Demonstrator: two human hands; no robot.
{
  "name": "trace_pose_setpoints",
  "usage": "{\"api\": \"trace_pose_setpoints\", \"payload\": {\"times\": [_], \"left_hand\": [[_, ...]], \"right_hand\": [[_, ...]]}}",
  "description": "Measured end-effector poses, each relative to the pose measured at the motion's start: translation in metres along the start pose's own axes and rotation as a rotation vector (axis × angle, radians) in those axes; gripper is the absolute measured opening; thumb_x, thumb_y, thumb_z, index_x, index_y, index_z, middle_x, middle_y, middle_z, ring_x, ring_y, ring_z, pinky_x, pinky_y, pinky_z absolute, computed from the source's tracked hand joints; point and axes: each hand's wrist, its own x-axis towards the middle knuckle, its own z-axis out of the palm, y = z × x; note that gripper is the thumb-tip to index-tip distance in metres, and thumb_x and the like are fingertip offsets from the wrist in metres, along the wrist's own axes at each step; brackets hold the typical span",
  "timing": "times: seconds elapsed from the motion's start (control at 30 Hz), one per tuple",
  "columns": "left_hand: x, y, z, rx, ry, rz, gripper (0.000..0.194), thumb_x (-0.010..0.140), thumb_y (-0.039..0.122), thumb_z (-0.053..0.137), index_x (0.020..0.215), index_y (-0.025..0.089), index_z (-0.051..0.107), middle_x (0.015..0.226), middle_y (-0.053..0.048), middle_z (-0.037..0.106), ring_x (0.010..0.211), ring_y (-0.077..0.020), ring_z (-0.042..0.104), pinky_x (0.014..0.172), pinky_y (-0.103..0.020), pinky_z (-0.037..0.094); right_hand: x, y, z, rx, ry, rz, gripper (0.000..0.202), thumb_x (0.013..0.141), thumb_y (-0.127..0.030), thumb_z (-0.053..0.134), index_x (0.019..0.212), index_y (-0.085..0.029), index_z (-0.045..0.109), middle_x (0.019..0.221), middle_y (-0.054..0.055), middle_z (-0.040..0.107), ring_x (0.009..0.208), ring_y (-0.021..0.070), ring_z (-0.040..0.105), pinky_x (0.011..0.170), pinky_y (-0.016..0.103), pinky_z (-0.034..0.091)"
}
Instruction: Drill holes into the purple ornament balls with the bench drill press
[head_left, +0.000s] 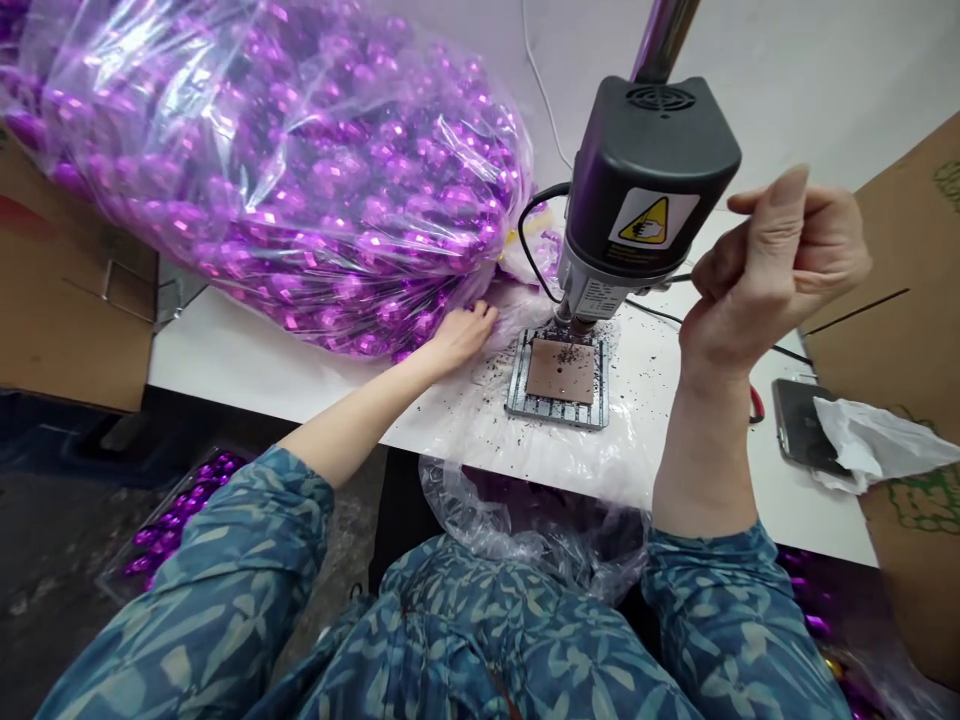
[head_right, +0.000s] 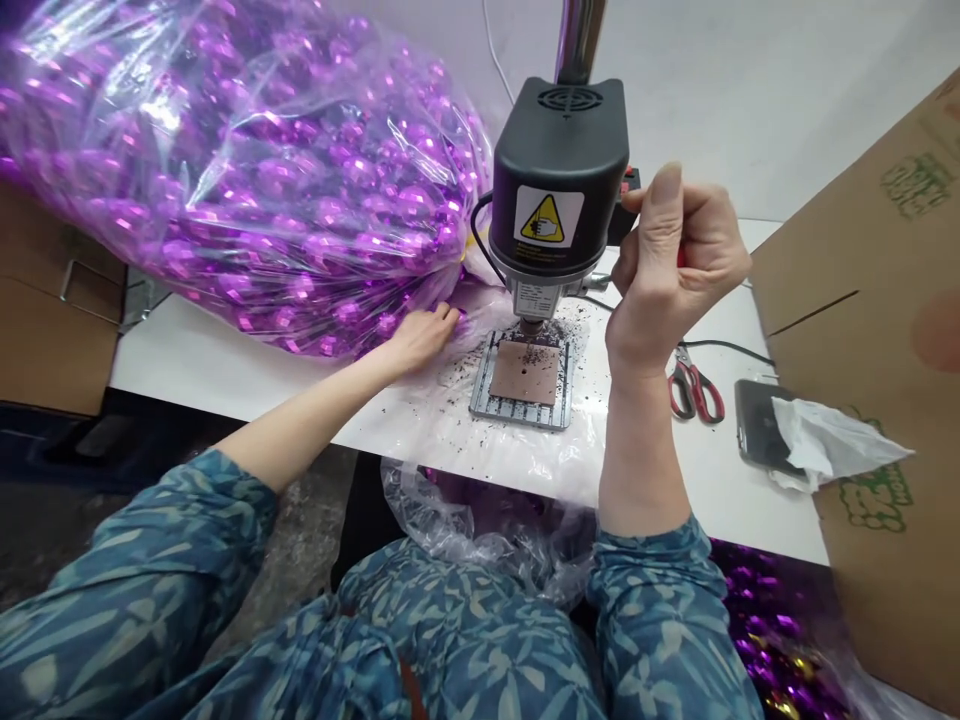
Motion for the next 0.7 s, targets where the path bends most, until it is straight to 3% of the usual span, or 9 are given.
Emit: {"api": "trace_pose_setpoints", "payload": {"times": [0.1,0.17,0.3,0.37,0.43,0.57,0.63,0.7], "left_hand": [[0.026,0.007,-0.014,-0.14,-0.035,-0.166,0.046,0.115,0.027,0.029,0.147,0.013,0.059,0.128,-0.026,0.075,0.116,-0.0392,0.077,0.093,-0.048,0.059],[0.04,0.01,-0.017,-0.252,-0.063,-0.206,0.045,0.114,0.026,0.033,0.15,0.015,0.058,0.129,-0.025,0.076,0.121,-0.0383,0.075,0.098,-0.047,0.057],[0.044,0.015,-0.007,-0.308,-0.145,-0.206,0.052,0.104,0.012,0.052,0.156,0.018,0.056,0.152,-0.025,0.064,0.133,-0.0382,0.072,0.109,-0.045,0.056],[0.035,0.015,0.002,-0.334,-0.098,-0.2,0.054,0.101,0.01,0.056,0.154,0.019,0.059,0.158,-0.024,0.057,0.134,-0.0408,0.071,0.112,-0.05,0.055],[0.026,0.014,0.012,-0.464,0.047,-0.18,0.052,0.1,0.013,0.06,0.152,0.021,0.06,0.157,-0.022,0.058,0.134,-0.0414,0.07,0.115,-0.055,0.054],[0.011,0.016,0.022,-1.096,0.42,-0.149,0.045,0.098,0.029,0.076,0.142,0.023,0.065,0.14,-0.015,0.072,0.131,-0.0339,0.071,0.115,-0.051,0.056],[0.004,0.022,0.021,-1.507,0.423,-0.217,0.035,0.101,0.038,0.073,0.132,0.023,0.068,0.125,-0.012,0.077,0.116,-0.0283,0.076,0.104,-0.045,0.063],[-0.004,0.029,0.017,-1.869,0.266,-0.297,0.028,0.106,0.042,0.065,0.122,0.019,0.069,0.111,-0.012,0.079,0.101,-0.0243,0.078,0.094,-0.041,0.068]], "right_hand": [[-0.001,0.001,-0.001,0.009,0.001,-0.003,0.052,0.085,-0.06,0.076,0.073,-0.011,0.065,0.05,-0.01,0.041,0.036,-0.0019,0.034,0.039,0.018,0.014],[-0.001,0.001,-0.001,0.012,-0.007,-0.005,0.05,0.087,-0.058,0.075,0.073,-0.011,0.065,0.049,-0.01,0.04,0.036,-0.002,0.034,0.039,0.018,0.014],[-0.003,0.002,-0.002,0.025,-0.016,-0.011,0.049,0.088,-0.058,0.075,0.073,-0.012,0.064,0.048,-0.01,0.039,0.036,-0.0018,0.033,0.04,0.018,0.014],[-0.004,0.003,-0.002,0.031,-0.012,-0.013,0.049,0.087,-0.058,0.076,0.073,-0.012,0.064,0.047,-0.01,0.038,0.035,-0.0011,0.033,0.041,0.018,0.014],[-0.005,0.002,-0.002,0.039,-0.011,-0.014,0.049,0.087,-0.058,0.077,0.073,-0.012,0.065,0.046,-0.01,0.038,0.035,-0.0007,0.033,0.04,0.018,0.014],[-0.007,0.0,-0.001,0.06,-0.007,-0.012,0.048,0.086,-0.057,0.078,0.073,-0.012,0.066,0.046,-0.01,0.039,0.035,0.0002,0.034,0.039,0.019,0.015],[-0.007,0.0,0.0,0.06,-0.002,-0.014,0.048,0.085,-0.058,0.079,0.074,-0.012,0.067,0.046,-0.01,0.038,0.035,0.0001,0.034,0.038,0.019,0.015],[-0.007,-0.001,0.0,0.054,-0.003,-0.016,0.049,0.085,-0.058,0.078,0.074,-0.012,0.067,0.046,-0.01,0.038,0.035,-0.0002,0.034,0.038,0.019,0.015]]}}
